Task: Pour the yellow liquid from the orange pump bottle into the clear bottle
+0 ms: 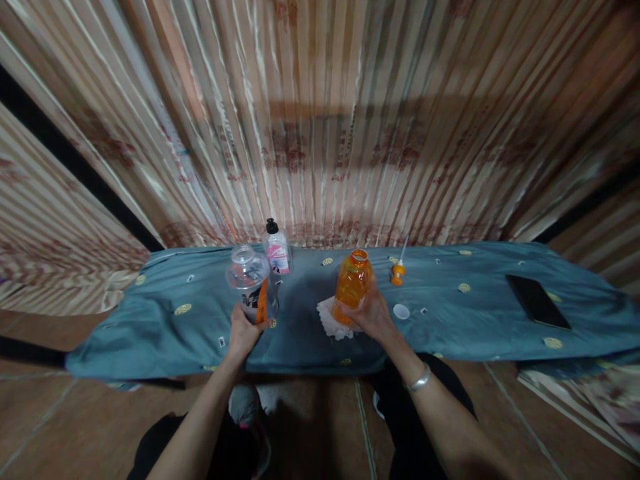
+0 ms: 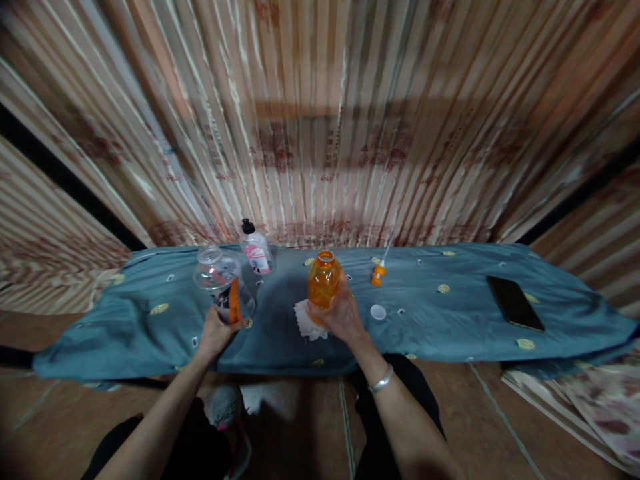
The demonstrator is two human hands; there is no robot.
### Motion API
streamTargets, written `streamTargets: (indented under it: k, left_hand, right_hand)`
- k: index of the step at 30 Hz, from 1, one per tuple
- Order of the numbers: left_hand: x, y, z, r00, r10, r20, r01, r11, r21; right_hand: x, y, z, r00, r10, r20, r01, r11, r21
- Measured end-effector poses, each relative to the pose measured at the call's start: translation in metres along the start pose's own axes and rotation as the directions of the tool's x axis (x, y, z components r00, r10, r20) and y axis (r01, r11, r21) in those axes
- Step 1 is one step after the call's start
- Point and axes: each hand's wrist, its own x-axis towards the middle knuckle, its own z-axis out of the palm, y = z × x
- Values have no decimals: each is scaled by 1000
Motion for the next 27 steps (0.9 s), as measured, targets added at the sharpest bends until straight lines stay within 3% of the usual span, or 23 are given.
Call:
streamTargets:
  k: [5, 10, 15, 18, 22, 27]
  left_hand:
    - [-3, -3, -5, 999, 28, -26, -24, 990, 138]
    - [-29, -8, -24, 988, 128, -82, -112, 978, 176]
    - [-65, -7, -32, 967, 247, 58, -254, 949, 187]
    - [-80, 1, -14, 923, 337, 184, -368, 913, 176]
    - [-87, 15, 30, 838, 447, 312, -506, 851, 139]
    - [-85, 27, 97, 777, 535, 332, -592, 800, 95]
  right_hand:
    - [1, -4, -4, 999, -2, 49, 2, 1000, 3]
    - [1, 2, 0, 999, -14, 29, 14, 1000, 8]
    - [1, 2, 0, 998, -24, 54, 19, 996, 84]
    - [1, 0, -1, 997, -20, 74, 10, 991, 130]
    - [-1, 4, -3, 996, 2, 86, -15, 987, 157]
    - [-3, 16, -10, 994, -49, 97, 20, 960, 281]
